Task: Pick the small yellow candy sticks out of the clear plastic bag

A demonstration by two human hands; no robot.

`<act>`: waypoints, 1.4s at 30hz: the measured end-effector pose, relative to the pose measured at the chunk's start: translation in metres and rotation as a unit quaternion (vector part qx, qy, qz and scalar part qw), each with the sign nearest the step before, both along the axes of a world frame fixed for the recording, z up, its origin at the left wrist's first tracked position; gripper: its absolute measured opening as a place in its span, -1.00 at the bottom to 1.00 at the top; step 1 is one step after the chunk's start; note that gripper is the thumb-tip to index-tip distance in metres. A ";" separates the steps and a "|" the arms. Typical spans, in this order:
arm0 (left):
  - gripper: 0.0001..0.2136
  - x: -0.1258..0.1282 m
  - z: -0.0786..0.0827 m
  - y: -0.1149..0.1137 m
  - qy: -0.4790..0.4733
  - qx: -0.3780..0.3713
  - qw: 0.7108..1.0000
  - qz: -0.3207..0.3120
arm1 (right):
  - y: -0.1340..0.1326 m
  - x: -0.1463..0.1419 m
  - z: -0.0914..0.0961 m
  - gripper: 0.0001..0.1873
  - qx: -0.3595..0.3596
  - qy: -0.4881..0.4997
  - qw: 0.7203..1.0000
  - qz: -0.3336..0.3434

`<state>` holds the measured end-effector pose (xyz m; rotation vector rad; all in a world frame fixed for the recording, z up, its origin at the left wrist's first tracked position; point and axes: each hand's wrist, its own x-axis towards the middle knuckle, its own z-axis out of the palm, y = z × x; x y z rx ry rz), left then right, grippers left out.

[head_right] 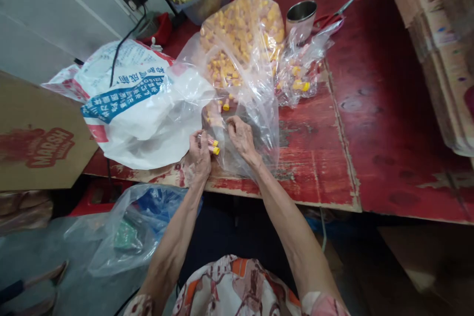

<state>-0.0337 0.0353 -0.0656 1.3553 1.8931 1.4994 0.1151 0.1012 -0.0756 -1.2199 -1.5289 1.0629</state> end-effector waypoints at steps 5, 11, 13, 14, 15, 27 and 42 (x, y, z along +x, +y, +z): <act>-0.76 0.006 0.001 -0.005 0.197 0.121 0.972 -0.039 | -0.001 0.001 0.001 -0.67 -0.001 0.006 1.000 0.008; -0.85 0.011 0.008 0.000 0.290 0.179 0.930 -0.137 | -0.004 0.005 0.001 -0.68 0.033 -0.017 0.999 0.005; -0.85 0.009 0.007 -0.001 0.281 0.179 0.938 -0.093 | -0.006 0.004 0.000 -0.67 0.038 -0.024 0.999 0.001; -0.85 0.009 0.005 -0.002 0.279 0.172 0.941 -0.087 | -0.008 0.004 -0.001 -0.66 0.046 -0.027 0.999 -0.007; -0.85 0.008 0.004 -0.004 0.277 0.165 0.942 -0.094 | -0.009 0.004 -0.002 -0.65 0.061 -0.031 0.997 -0.020; -0.84 0.004 -0.003 -0.008 0.268 0.141 0.947 -0.105 | 0.069 -0.020 0.005 -0.66 0.182 -0.252 0.949 -0.051; -0.87 0.003 0.002 -0.009 0.268 0.152 0.946 -0.098 | 0.001 0.001 0.008 -0.72 0.178 -0.271 0.945 -0.041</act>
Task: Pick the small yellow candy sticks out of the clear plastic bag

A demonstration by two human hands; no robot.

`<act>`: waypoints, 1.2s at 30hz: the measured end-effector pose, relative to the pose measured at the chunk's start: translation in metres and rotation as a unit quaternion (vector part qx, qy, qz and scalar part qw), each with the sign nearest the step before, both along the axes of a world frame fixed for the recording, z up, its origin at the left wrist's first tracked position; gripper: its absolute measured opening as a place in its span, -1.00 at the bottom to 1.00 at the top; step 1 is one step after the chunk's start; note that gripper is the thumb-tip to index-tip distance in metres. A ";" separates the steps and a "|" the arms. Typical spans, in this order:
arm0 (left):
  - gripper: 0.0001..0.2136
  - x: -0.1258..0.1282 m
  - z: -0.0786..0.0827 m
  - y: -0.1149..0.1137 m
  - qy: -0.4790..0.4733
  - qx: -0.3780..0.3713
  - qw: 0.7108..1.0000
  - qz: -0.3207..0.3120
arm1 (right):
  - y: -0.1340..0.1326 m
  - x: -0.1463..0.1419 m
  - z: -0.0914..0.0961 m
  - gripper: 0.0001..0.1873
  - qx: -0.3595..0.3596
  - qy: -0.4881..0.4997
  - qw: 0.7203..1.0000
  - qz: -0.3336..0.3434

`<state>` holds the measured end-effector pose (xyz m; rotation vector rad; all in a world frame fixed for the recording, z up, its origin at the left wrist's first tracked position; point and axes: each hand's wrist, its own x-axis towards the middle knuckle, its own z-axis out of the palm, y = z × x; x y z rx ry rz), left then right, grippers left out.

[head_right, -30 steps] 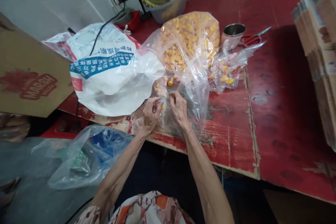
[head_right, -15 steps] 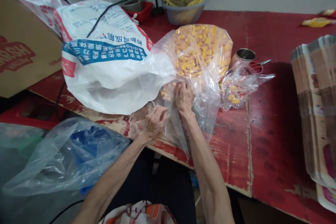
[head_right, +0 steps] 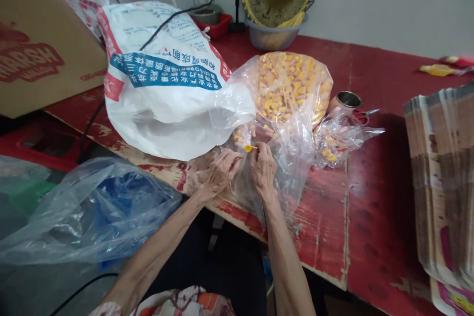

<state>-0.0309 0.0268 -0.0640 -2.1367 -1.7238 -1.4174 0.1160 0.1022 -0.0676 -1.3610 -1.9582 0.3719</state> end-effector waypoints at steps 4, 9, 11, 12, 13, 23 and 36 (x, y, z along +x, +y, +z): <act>-0.86 -0.012 -0.004 -0.008 -0.084 0.015 0.993 0.081 | -0.020 -0.005 0.002 -0.68 0.006 0.000 0.999 0.032; -0.79 -0.033 -0.003 -0.014 -0.279 -0.111 0.949 0.093 | -0.029 -0.010 -0.001 -0.65 0.001 0.017 0.999 0.035; -0.76 -0.036 -0.001 -0.016 -0.330 -0.111 0.928 0.134 | -0.029 -0.008 -0.004 -0.64 0.008 0.025 0.999 0.041; -0.76 -0.036 0.000 -0.017 -0.329 -0.096 0.927 0.153 | -0.029 -0.008 -0.006 -0.65 0.010 0.020 0.999 0.049; -0.77 -0.034 0.000 -0.018 -0.306 -0.077 0.935 0.163 | -0.029 -0.007 -0.008 -0.65 0.010 0.012 0.998 0.056; -0.87 -0.024 -0.001 -0.025 0.035 -0.024 0.995 0.086 | -0.037 -0.009 -0.002 -0.60 0.046 0.063 0.996 0.047; -0.90 -0.081 -0.006 -0.103 -0.119 -0.007 0.969 0.216 | -0.062 -0.043 -0.003 -0.54 0.050 0.042 0.992 0.110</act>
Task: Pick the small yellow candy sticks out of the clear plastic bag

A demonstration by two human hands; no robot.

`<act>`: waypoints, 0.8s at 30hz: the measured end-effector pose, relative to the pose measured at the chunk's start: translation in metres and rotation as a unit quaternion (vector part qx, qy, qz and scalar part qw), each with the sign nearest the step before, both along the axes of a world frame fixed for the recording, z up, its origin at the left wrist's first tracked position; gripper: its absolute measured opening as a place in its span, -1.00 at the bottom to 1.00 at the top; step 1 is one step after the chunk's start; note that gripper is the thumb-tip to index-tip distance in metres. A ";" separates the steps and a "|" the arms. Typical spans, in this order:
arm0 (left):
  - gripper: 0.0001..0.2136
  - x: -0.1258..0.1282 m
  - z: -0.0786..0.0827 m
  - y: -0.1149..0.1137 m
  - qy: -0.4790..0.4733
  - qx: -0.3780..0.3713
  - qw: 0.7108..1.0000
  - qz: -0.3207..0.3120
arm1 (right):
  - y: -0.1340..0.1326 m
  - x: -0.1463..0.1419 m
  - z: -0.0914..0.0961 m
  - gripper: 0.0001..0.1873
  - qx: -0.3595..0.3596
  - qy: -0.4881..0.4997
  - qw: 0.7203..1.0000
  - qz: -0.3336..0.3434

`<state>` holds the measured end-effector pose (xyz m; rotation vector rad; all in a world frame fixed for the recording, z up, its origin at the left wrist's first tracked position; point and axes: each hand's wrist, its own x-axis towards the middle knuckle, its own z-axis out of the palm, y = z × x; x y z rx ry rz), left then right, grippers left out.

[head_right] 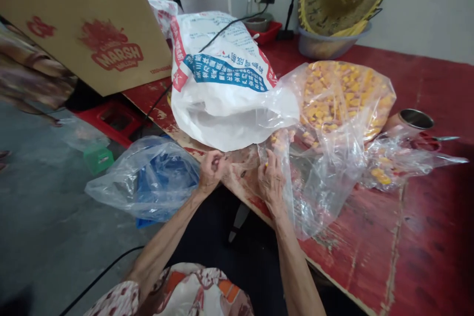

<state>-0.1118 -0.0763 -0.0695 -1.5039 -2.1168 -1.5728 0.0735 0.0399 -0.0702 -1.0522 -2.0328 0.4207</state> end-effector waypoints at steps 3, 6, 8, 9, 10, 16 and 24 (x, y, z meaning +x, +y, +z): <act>-0.92 -0.044 -0.010 -0.051 0.052 -0.057 0.988 0.133 | -0.004 -0.003 -0.008 -0.56 0.031 0.006 0.999 -0.029; -0.91 -0.067 -0.010 -0.077 0.082 -0.099 0.964 0.232 | -0.001 -0.002 -0.013 -0.57 0.019 0.032 0.997 -0.062; -0.89 -0.063 -0.008 -0.070 0.094 -0.061 0.970 0.216 | 0.003 0.000 -0.014 -0.46 0.000 0.033 0.998 -0.058; -0.89 -0.055 -0.006 -0.060 0.100 -0.036 0.977 0.185 | 0.005 0.001 -0.013 -0.41 -0.008 0.032 0.998 -0.050; -0.89 -0.046 -0.005 -0.047 0.106 -0.017 0.984 0.144 | 0.007 0.002 -0.012 -0.38 -0.014 0.034 0.998 -0.044; -0.82 0.004 -0.007 0.020 0.123 -0.124 0.984 -0.035 | 0.020 0.014 -0.001 -0.41 -0.001 0.072 0.994 -0.077; -0.82 -0.044 0.022 0.107 0.016 0.004 0.999 -0.034 | 0.030 0.020 -0.009 -0.66 -0.039 0.027 0.999 -0.009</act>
